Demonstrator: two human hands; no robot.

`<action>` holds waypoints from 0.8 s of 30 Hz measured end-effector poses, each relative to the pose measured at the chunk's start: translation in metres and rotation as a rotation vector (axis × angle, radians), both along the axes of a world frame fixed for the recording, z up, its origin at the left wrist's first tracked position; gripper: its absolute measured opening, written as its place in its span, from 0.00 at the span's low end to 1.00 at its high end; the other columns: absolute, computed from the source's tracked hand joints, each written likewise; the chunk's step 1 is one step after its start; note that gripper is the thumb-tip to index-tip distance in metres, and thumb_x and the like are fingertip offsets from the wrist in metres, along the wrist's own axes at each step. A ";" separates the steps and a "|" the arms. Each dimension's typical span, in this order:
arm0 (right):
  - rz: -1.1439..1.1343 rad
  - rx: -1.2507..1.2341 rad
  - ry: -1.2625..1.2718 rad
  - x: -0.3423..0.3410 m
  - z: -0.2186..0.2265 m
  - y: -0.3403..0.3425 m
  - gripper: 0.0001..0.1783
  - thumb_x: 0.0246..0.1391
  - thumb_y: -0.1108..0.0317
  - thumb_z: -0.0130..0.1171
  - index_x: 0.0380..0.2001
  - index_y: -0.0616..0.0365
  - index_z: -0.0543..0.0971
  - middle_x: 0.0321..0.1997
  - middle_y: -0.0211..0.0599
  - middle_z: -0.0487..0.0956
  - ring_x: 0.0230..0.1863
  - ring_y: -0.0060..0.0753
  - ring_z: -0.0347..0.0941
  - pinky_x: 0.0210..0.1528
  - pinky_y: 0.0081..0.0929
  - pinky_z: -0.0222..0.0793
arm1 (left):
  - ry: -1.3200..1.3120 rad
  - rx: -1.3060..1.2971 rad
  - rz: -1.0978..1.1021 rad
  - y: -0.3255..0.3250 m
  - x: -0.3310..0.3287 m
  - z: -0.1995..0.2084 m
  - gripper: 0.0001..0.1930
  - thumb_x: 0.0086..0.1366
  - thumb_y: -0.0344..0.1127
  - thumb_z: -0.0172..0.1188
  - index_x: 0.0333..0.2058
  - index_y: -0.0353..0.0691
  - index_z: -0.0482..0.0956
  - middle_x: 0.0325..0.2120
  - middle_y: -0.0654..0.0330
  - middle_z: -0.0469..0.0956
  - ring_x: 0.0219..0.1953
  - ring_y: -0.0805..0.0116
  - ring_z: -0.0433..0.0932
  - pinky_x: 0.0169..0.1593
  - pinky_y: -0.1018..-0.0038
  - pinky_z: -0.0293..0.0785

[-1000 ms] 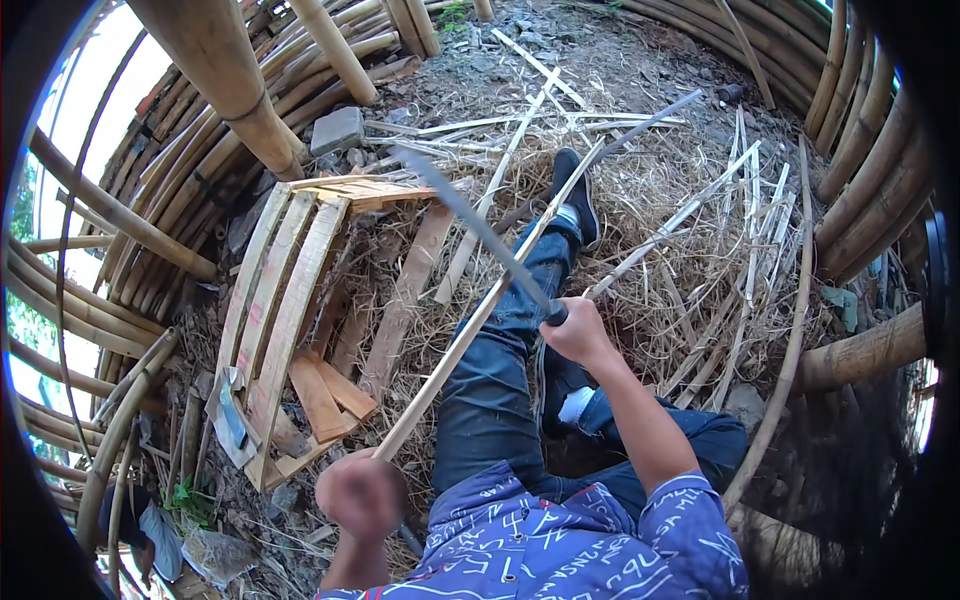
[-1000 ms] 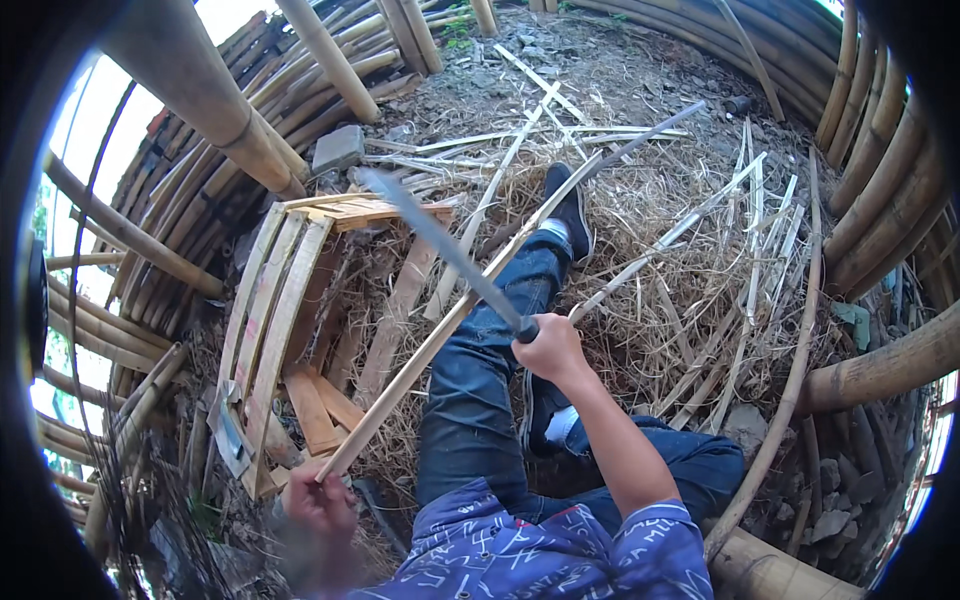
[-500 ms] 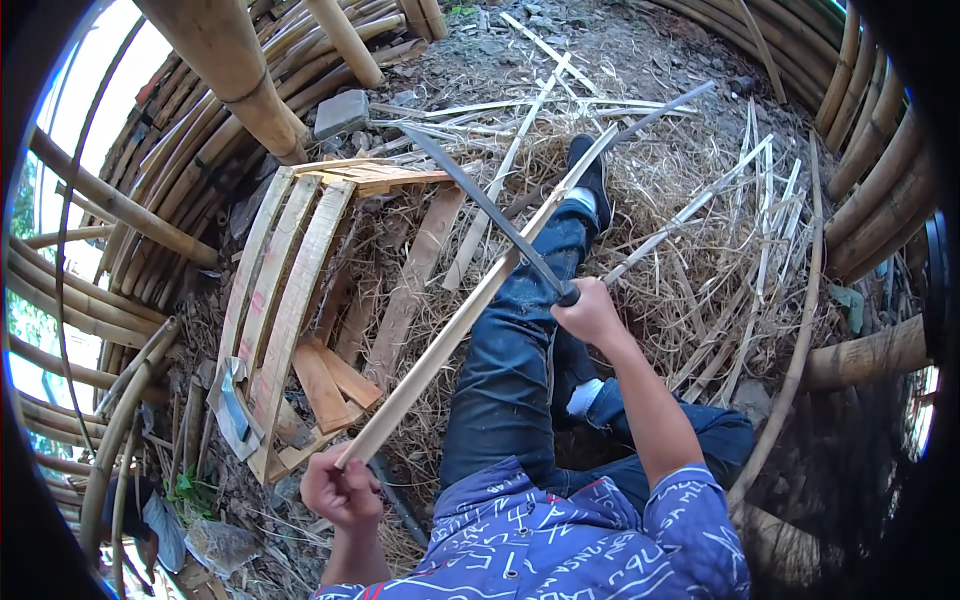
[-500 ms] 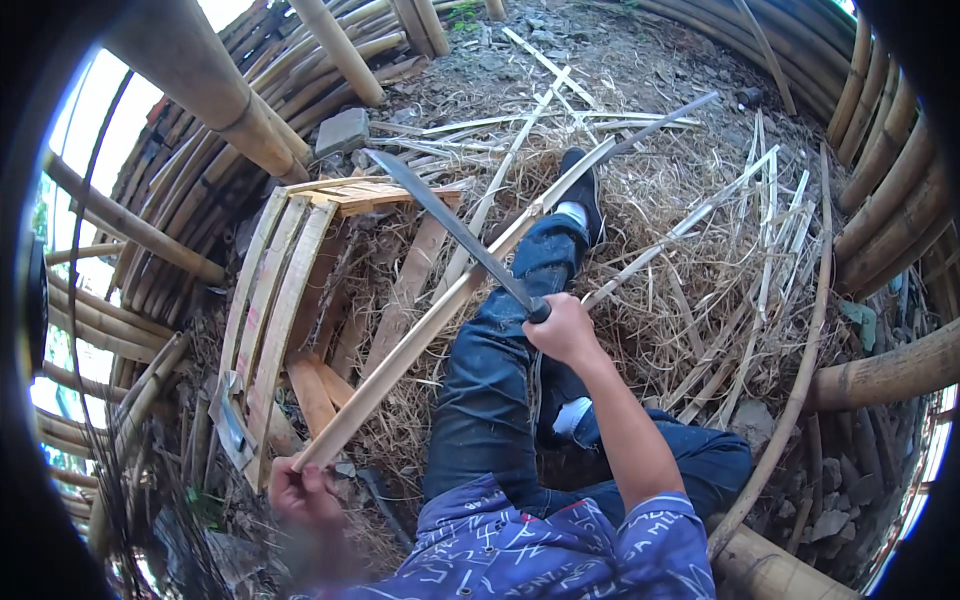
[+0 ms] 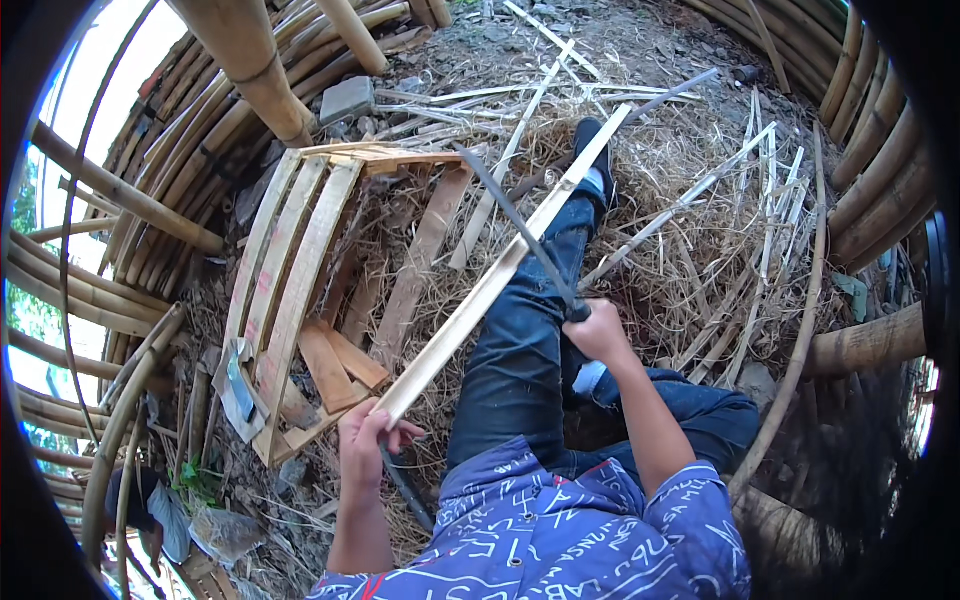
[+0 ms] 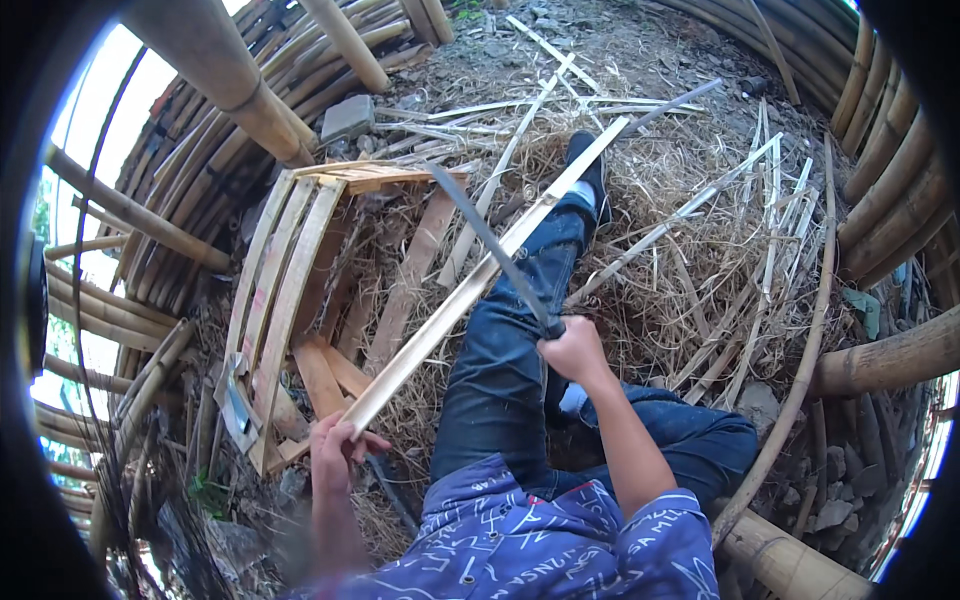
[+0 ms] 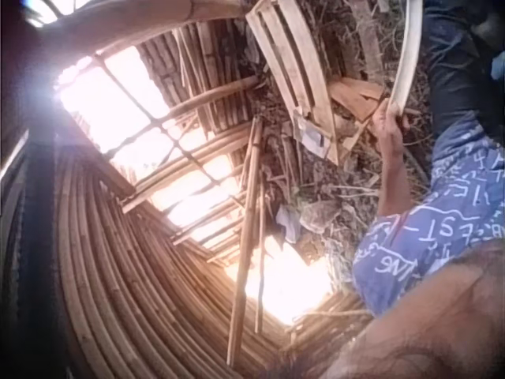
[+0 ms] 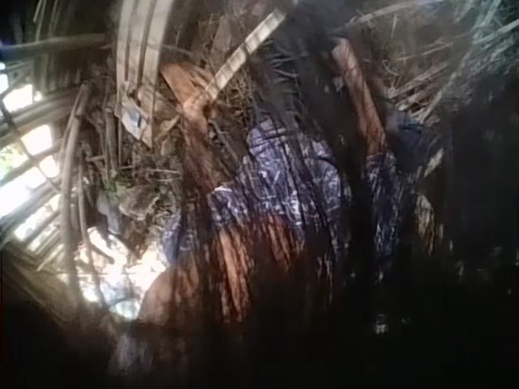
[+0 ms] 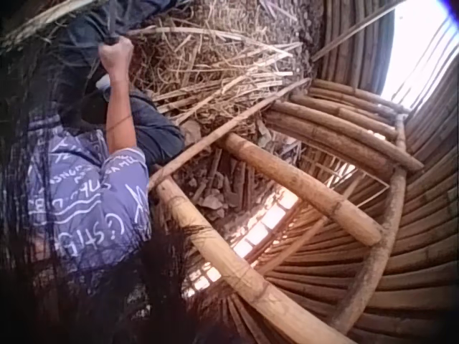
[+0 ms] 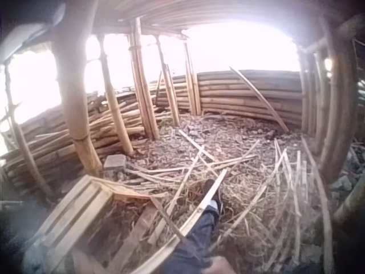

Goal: The person uses a machete to shave down a long piece of bamboo while sitting on the ground. They run the blade along the length of the wood repeatedly to thin it, handling the bamboo with one hand and the tool with the other.

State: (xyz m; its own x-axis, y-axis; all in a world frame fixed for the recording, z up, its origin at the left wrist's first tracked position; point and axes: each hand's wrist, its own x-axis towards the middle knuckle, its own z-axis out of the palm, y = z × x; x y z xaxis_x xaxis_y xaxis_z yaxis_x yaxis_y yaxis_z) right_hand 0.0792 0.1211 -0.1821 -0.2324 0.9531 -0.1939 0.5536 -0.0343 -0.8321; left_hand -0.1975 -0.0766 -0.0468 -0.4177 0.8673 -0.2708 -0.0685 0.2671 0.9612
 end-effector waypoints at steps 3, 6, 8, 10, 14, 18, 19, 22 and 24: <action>0.061 -0.027 0.044 -0.011 0.016 -0.045 0.12 0.37 0.66 0.60 0.23 0.65 0.79 0.21 0.52 0.78 0.25 0.44 0.78 0.30 0.35 0.71 | -0.236 -0.115 -0.102 -0.002 -0.010 -0.018 0.15 0.60 0.36 0.47 0.32 0.27 0.75 0.12 0.61 0.70 0.17 0.67 0.75 0.25 0.75 0.74; 0.172 -0.081 0.146 -0.006 0.024 -0.085 0.14 0.40 0.62 0.64 0.23 0.64 0.79 0.21 0.50 0.78 0.24 0.41 0.78 0.30 0.34 0.71 | -0.349 -0.187 -0.342 0.000 0.000 -0.020 0.17 0.67 0.39 0.45 0.25 0.33 0.72 0.11 0.62 0.68 0.17 0.68 0.75 0.23 0.76 0.70; 0.211 -0.114 0.151 -0.011 0.046 -0.105 0.16 0.40 0.59 0.66 0.23 0.64 0.79 0.22 0.50 0.79 0.25 0.46 0.78 0.31 0.35 0.71 | -0.334 -0.209 -0.403 -0.001 0.013 -0.019 0.19 0.69 0.41 0.44 0.23 0.34 0.72 0.10 0.63 0.68 0.17 0.69 0.75 0.23 0.77 0.69; 0.220 -0.123 0.129 -0.014 0.060 -0.117 0.16 0.40 0.59 0.67 0.24 0.63 0.80 0.22 0.50 0.79 0.26 0.49 0.78 0.31 0.36 0.71 | -0.331 -0.248 -0.511 -0.002 0.023 -0.020 0.21 0.71 0.44 0.46 0.23 0.36 0.72 0.10 0.65 0.66 0.16 0.74 0.73 0.22 0.80 0.65; 0.297 -0.156 0.081 -0.011 0.063 -0.128 0.15 0.37 0.59 0.66 0.23 0.61 0.80 0.23 0.50 0.79 0.28 0.55 0.77 0.33 0.39 0.73 | -0.396 -0.194 -0.528 -0.008 0.049 -0.022 0.19 0.71 0.42 0.47 0.24 0.36 0.69 0.10 0.68 0.60 0.13 0.77 0.65 0.23 0.76 0.70; 0.335 -0.094 -0.083 -0.004 0.058 -0.116 0.13 0.34 0.60 0.65 0.22 0.58 0.81 0.22 0.49 0.79 0.29 0.55 0.77 0.37 0.42 0.74 | -0.338 -0.199 -0.439 -0.016 0.064 -0.031 0.18 0.71 0.42 0.46 0.24 0.37 0.68 0.13 0.68 0.61 0.13 0.77 0.63 0.21 0.77 0.67; 0.346 -0.073 -0.096 -0.003 0.054 -0.113 0.13 0.34 0.59 0.65 0.21 0.57 0.81 0.22 0.49 0.79 0.29 0.55 0.77 0.37 0.42 0.74 | -0.342 -0.199 -0.440 -0.017 0.064 -0.033 0.18 0.71 0.42 0.46 0.24 0.37 0.68 0.13 0.68 0.61 0.13 0.77 0.63 0.21 0.77 0.67; 0.331 -0.027 -0.134 -0.006 0.051 -0.109 0.13 0.33 0.59 0.65 0.21 0.56 0.81 0.22 0.49 0.79 0.30 0.54 0.77 0.37 0.42 0.74 | -0.269 -0.216 -0.372 -0.016 0.065 -0.028 0.18 0.71 0.43 0.45 0.24 0.38 0.67 0.11 0.67 0.60 0.13 0.73 0.67 0.20 0.79 0.65; 0.335 0.011 -0.153 -0.004 0.052 -0.106 0.12 0.33 0.58 0.64 0.21 0.55 0.81 0.23 0.49 0.79 0.30 0.54 0.77 0.38 0.42 0.74 | -0.278 -0.195 -0.367 -0.017 0.066 -0.026 0.19 0.71 0.43 0.45 0.23 0.38 0.67 0.11 0.67 0.59 0.13 0.73 0.68 0.20 0.79 0.64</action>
State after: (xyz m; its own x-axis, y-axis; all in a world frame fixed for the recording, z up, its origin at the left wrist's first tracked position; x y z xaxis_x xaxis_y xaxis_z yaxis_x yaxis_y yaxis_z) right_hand 0.0750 0.0151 -0.1300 -0.5008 0.8313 -0.2410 0.6508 0.1781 -0.7380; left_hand -0.1310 -0.0932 -0.0727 0.0163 0.8657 -0.5003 -0.1831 0.4945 0.8497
